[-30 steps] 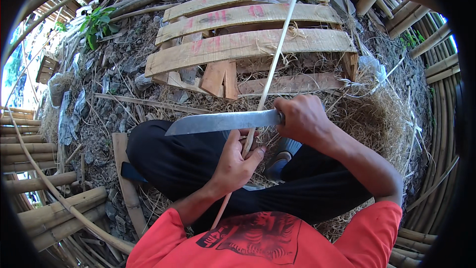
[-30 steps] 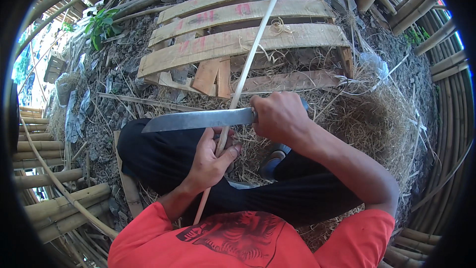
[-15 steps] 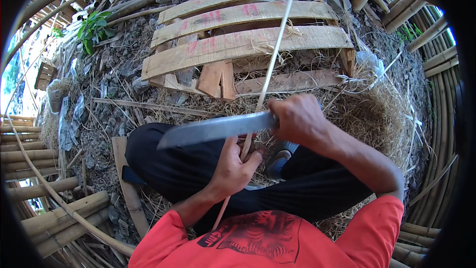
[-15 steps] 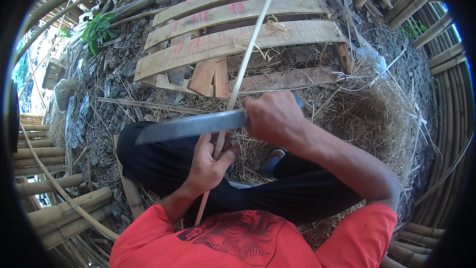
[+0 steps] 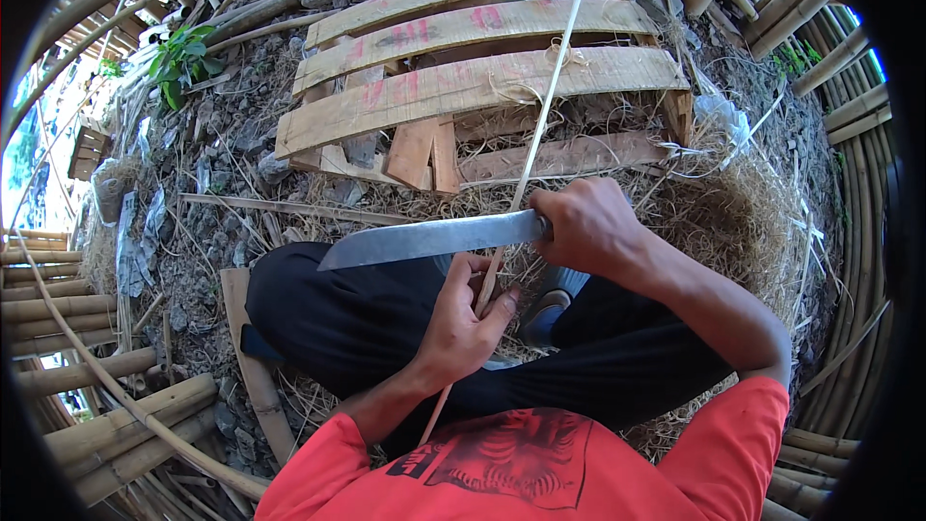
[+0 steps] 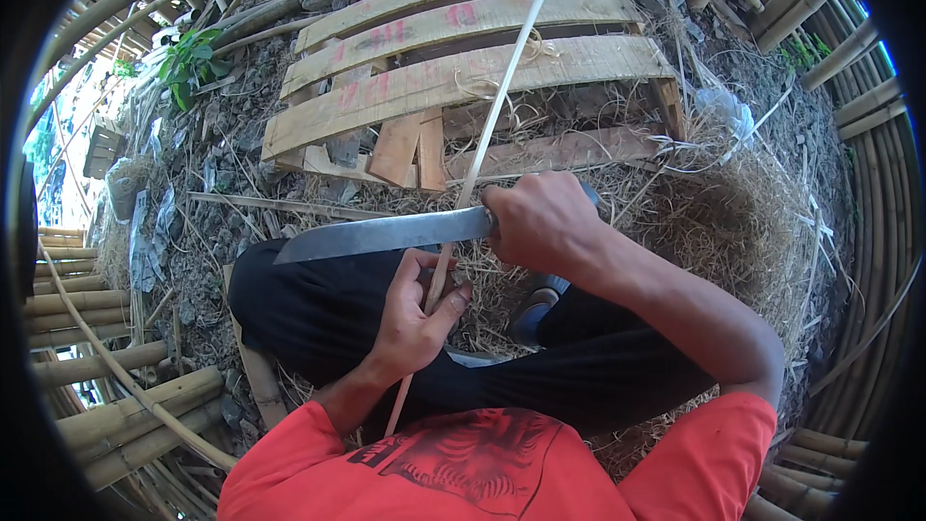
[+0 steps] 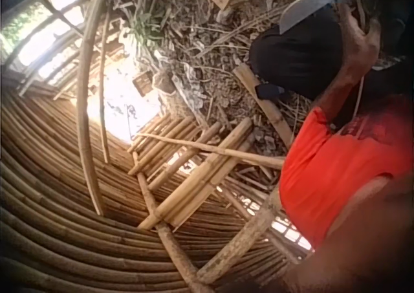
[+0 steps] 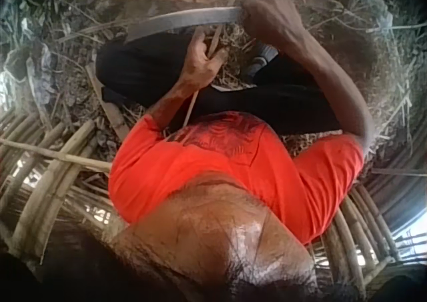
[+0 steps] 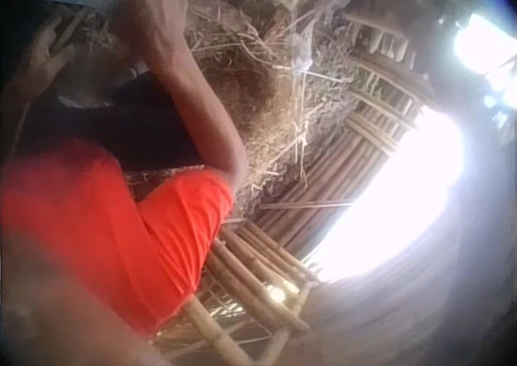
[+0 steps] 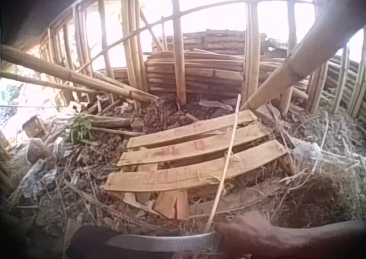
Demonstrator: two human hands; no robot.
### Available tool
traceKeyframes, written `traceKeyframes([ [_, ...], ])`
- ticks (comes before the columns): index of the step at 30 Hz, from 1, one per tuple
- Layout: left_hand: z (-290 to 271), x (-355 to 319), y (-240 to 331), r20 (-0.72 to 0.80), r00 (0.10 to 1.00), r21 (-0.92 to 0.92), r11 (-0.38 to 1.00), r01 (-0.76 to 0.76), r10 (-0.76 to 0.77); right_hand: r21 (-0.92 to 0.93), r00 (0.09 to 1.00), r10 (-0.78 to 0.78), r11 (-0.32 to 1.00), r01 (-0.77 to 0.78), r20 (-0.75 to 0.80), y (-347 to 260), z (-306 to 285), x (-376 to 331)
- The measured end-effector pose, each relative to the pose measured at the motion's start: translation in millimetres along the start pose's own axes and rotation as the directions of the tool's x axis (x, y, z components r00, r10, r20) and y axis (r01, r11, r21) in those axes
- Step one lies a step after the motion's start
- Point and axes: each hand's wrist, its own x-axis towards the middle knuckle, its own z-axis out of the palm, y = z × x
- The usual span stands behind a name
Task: The person strips bark or outer layers from long bamboo stalks using a large blade.
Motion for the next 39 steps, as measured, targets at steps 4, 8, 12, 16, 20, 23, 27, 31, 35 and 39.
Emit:
traceKeyframes([
  [4,0,-2,2,-0.005,1.0,0.107,0.994,-0.019,0.02,-0.017,0.999,0.02,1.0,-0.02,0.03,4,-4,5],
  [8,-7,-7,1,-0.005,1.0,0.106,0.994,-0.004,0.004,-0.009,0.961,0.164,0.985,-0.17,-0.223,54,-2,19],
  [12,-6,1,-1,-0.012,1.0,0.148,0.989,-0.009,0.011,-0.031,0.963,0.153,0.986,-0.164,-0.22,58,-7,11],
  [16,-2,0,-4,-0.027,0.996,0.164,0.983,-0.081,0.087,0.046,0.999,0.013,0.999,-0.015,0.046,6,7,-1],
  [20,0,0,-1,-0.048,0.992,0.133,0.985,-0.112,0.119,-0.029,0.999,-0.004,1.0,0.006,0.053,4,2,2],
  [23,-5,-2,1,-0.02,1.0,0.232,0.972,-0.019,0.024,0.062,0.993,0.087,0.994,-0.092,0.075,20,-1,9],
  [27,-6,-3,1,-0.03,0.997,0.297,0.953,-0.065,0.077,-0.054,0.997,0.079,0.995,-0.08,-0.018,32,-1,9],
  [31,-7,-3,2,-0.044,0.993,0.315,0.945,-0.087,0.106,-0.038,0.995,0.091,0.995,-0.092,-0.031,32,-9,9],
  [35,-4,-5,4,-0.038,0.997,0.312,0.948,-0.057,0.072,-0.115,0.992,0.124,0.986,-0.124,-0.014,48,-13,11],
  [39,-4,-22,9,0.02,0.992,0.326,0.937,-0.128,0.128,0.005,0.872,0.445,0.891,-0.454,-0.205,92,-48,10],
])
